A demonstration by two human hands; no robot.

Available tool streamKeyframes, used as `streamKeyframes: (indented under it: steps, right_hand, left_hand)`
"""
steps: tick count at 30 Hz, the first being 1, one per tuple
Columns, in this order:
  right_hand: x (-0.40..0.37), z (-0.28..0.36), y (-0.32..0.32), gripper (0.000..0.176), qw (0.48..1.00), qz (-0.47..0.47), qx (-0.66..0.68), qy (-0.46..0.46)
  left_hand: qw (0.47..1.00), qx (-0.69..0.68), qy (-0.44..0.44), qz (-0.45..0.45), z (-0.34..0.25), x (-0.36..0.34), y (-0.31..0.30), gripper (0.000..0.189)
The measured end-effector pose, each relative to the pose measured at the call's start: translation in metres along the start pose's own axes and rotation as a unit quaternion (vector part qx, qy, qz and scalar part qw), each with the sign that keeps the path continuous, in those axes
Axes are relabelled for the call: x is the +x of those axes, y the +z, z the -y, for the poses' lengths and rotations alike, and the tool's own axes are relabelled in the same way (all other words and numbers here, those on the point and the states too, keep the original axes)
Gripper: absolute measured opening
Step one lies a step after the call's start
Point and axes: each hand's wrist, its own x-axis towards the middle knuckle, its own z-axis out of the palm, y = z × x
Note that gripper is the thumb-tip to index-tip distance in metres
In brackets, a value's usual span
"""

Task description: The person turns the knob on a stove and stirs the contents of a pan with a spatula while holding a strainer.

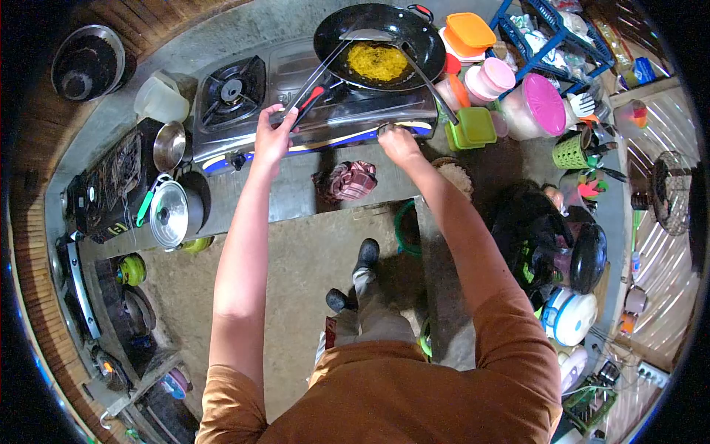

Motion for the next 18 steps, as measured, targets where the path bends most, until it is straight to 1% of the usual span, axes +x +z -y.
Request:
streamKeyframes:
  steps: [1, 3, 4, 6, 7, 9, 10, 12, 13, 15, 16, 18]
  right_hand:
    - [0.003, -0.002, 0.001, 0.016, 1.0, 0.0, 0.0, -0.001]
    - [0.006, -0.002, 0.002, 0.016, 0.997, 0.026, -0.008, -0.069]
    - [0.006, 0.0, 0.001, 0.016, 0.997, 0.027, -0.008, -0.069]
    - [0.006, 0.002, 0.002, 0.016, 0.988, 0.002, -0.113, -0.105]
    - [0.006, 0.001, 0.003, 0.016, 0.988, 0.003, -0.113, -0.105]
    - [0.006, -0.003, 0.007, 0.016, 0.994, -0.01, -0.057, -0.095]
    - [0.006, -0.004, 0.01, 0.016, 0.994, -0.009, -0.058, -0.096]
    - [0.005, -0.005, 0.013, 0.016, 0.999, -0.004, -0.02, -0.031]
    - [0.003, -0.006, 0.013, 0.016, 0.999, -0.004, -0.021, -0.031]
    - [0.0, -0.008, 0.014, 0.018, 0.998, 0.012, 0.038, 0.049]
    - [-0.002, -0.01, 0.014, 0.018, 0.998, 0.011, 0.038, 0.048]
    - [-0.005, -0.012, 0.015, 0.018, 0.993, 0.011, 0.092, 0.077]
  left_hand:
    - [1.0, -0.008, 0.0, 0.002, 0.0, 0.001, -0.001, 0.054]
    - [1.0, -0.007, -0.003, 0.004, 0.001, 0.002, -0.003, 0.055]
    - [1.0, -0.008, -0.004, 0.007, 0.001, 0.003, -0.003, 0.055]
    - [1.0, -0.015, -0.006, 0.012, 0.001, 0.004, -0.003, 0.055]
    - [1.0, -0.019, -0.01, 0.016, 0.001, 0.004, -0.003, 0.056]
    - [1.0, -0.011, -0.011, 0.017, 0.001, 0.005, -0.003, 0.056]
    - [1.0, -0.004, -0.011, 0.018, 0.0, 0.005, -0.003, 0.057]
    - [1.0, -0.009, -0.011, 0.02, 0.0, 0.005, -0.002, 0.057]
    - [1.0, -0.013, -0.011, 0.022, 0.001, 0.005, -0.002, 0.057]
    - [1.0, -0.014, -0.015, 0.021, 0.001, 0.006, -0.002, 0.057]
    - [1.0, -0.014, -0.018, 0.019, 0.001, 0.006, -0.002, 0.057]
    - [1.0, -0.016, -0.019, 0.017, 0.0, 0.006, -0.002, 0.056]
